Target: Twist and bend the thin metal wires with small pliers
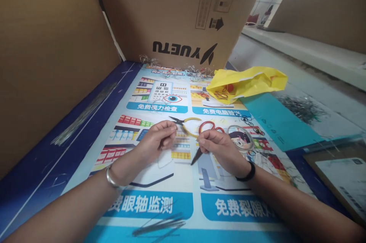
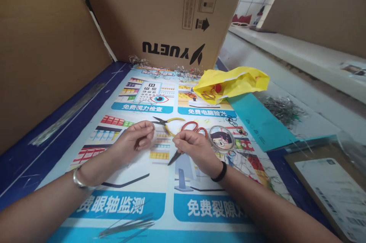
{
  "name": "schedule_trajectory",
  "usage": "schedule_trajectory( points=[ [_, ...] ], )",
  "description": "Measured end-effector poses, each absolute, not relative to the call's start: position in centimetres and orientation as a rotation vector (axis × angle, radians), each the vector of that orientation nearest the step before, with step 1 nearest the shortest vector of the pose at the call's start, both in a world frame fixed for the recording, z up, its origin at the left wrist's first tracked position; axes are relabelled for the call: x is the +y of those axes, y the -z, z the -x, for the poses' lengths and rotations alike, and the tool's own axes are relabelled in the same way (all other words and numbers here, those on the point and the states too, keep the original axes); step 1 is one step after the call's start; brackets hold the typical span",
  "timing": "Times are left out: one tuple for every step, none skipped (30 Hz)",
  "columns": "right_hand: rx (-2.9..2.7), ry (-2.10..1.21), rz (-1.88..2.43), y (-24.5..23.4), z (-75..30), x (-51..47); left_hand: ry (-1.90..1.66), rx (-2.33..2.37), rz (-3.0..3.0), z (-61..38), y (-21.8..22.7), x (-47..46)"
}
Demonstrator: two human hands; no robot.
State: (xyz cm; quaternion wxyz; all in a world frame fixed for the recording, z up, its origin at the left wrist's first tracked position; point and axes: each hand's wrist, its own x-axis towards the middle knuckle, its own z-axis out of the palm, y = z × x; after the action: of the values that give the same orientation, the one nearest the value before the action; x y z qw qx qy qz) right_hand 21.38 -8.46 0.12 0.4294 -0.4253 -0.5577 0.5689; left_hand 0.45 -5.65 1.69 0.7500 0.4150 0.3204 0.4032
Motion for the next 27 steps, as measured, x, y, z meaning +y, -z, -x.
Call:
schedule_trajectory(
  points=[
    [-1.411,-1.41,1.071,-0.1,-21.4,-8.5,-0.905,0.684,-0.88,-0.3,-1.4,-5.4],
    [-1.426,-1.402,1.079,-0.1,-21.4,-8.6,-0.924,0.671,-0.86,-0.3,-1.1,-5.3],
    [-1.438,-1.395,1.086,-0.1,-21.4,-8.6,-0.934,0.665,-0.847,-0.3,-0.8,-5.1],
    [-1.451,-1.39,1.088,-0.1,-21.4,-8.7,-0.936,0.662,-0.84,-0.3,-0.7,-5.1],
    [-1.463,-1.387,1.087,-0.1,-21.4,-8.7,-0.935,0.662,-0.839,-0.4,-0.6,-5.0],
    [-1.475,-1.385,1.085,-0.2,-21.4,-8.7,-0.932,0.669,-0.846,-0.4,-0.7,-5.0],
    [-1.489,-1.381,1.086,-0.3,-21.4,-8.7,-0.923,0.685,-0.863,-0.3,-0.8,-4.9],
    [-1.505,-1.374,1.089,-0.3,-21.4,-8.7,-0.902,0.712,-0.897,-0.2,-1.2,-4.9],
    [-1.525,-1.366,1.093,-0.4,-21.4,-8.7,-0.862,0.747,-0.952,0.1,-1.7,-4.9],
    [-1.546,-1.357,1.099,-0.6,-21.3,-8.8,-0.796,0.791,-1.031,0.5,-2.4,-4.9],
    [-1.568,-1.347,1.107,-0.7,-21.3,-8.8,-0.694,0.844,-1.138,1.0,-3.2,-4.9],
    [-1.59,-1.337,1.117,-0.8,-21.3,-8.8,-0.572,0.896,-1.271,1.5,-4.0,-5.0],
    [-1.61,-1.327,1.13,-0.8,-21.2,-8.8,-0.454,0.942,-1.426,2.1,-4.9,-5.1],
    [-1.629,-1.317,1.14,-0.9,-21.2,-8.7,-0.346,0.986,-1.581,2.6,-5.6,-5.3],
    [-1.647,-1.307,1.147,-0.9,-21.2,-8.7,-0.255,1.019,-1.719,3.1,-6.3,-5.4],
    [-1.667,-1.298,1.149,-1.0,-21.2,-8.7,-0.173,1.037,-1.835,3.5,-6.7,-5.6],
    [-1.685,-1.29,1.146,-1.0,-21.2,-8.7,-0.101,1.051,-1.92,3.8,-6.9,-5.7],
    [-1.7,-1.283,1.141,-1.0,-21.2,-8.7,-0.047,1.059,-1.981,3.9,-6.9,-5.8],
    [-1.713,-1.275,1.138,-1.0,-21.2,-8.6,-0.001,1.059,-2.024,3.9,-6.8,-5.8],
    [-1.726,-1.266,1.139,-1.0,-21.2,-8.6,0.034,1.056,-2.052,3.8,-6.5,-5.8],
    [-1.737,-1.257,1.143,-1.0,-21.2,-8.6,0.058,1.053,-2.071,3.7,-6.2,-5.8],
    [-1.748,-1.248,1.146,-1.0,-21.2,-8.6,0.078,1.054,-2.088,3.5,-5.8,-5.8],
    [-1.758,-1.24,1.148,-1.1,-21.2,-8.6,0.091,1.062,-2.104,3.3,-5.4,-5.7],
    [-1.767,-1.232,1.148,-1.1,-21.2,-8.6,0.1,1.077,-2.119,3.2,-5.1,-5.7],
    [-1.776,-1.223,1.149,-1.1,-21.3,-8.6,0.106,1.093,-2.133,3.1,-4.9,-5.6],
    [-1.783,-1.213,1.152,-1.1,-21.3,-8.6,0.11,1.105,-2.144,3.0,-4.7,-5.6],
    [-1.789,-1.205,1.155,-1.1,-21.3,-8.6,0.114,1.112,-2.155,3.0,-4.6,-5.6]
  ],
)
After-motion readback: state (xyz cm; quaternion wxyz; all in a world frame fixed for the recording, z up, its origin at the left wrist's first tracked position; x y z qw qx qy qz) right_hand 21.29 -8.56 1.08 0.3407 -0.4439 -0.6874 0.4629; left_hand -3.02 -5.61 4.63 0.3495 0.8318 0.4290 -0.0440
